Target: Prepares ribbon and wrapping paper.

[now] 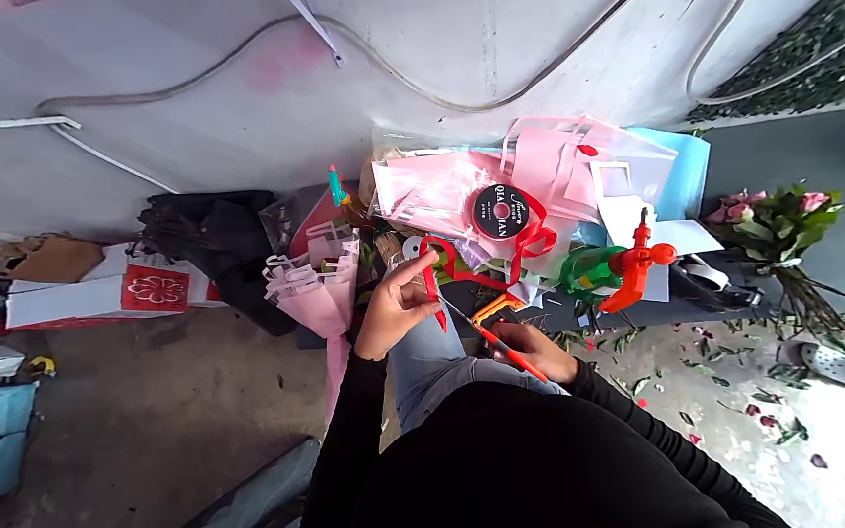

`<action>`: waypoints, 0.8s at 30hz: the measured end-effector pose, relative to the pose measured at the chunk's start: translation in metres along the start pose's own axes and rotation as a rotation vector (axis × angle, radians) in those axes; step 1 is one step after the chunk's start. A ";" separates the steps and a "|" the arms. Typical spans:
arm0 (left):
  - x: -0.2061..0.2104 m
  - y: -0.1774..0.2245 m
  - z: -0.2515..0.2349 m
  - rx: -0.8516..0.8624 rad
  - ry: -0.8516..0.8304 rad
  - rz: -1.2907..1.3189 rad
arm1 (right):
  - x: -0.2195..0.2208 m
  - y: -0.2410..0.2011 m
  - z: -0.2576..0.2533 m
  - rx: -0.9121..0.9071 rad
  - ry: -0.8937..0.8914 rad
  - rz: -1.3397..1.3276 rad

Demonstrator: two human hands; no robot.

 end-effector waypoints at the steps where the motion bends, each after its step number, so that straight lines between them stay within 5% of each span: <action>1: 0.001 -0.001 0.000 -0.008 -0.001 0.007 | 0.000 -0.001 -0.001 0.001 -0.002 0.002; 24: 0.015 -0.019 0.008 -0.083 0.002 0.181 | 0.009 0.008 -0.015 0.010 -0.111 0.005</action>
Point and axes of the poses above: each hand's wrist, its own z-axis away from the middle knuckle, its own x-axis out of the palm, y = z × x, the point moved 2 cm from there along -z, towards the middle knuckle, and after that the axes turned 11 degrees about -y, right-handed, at the moved point
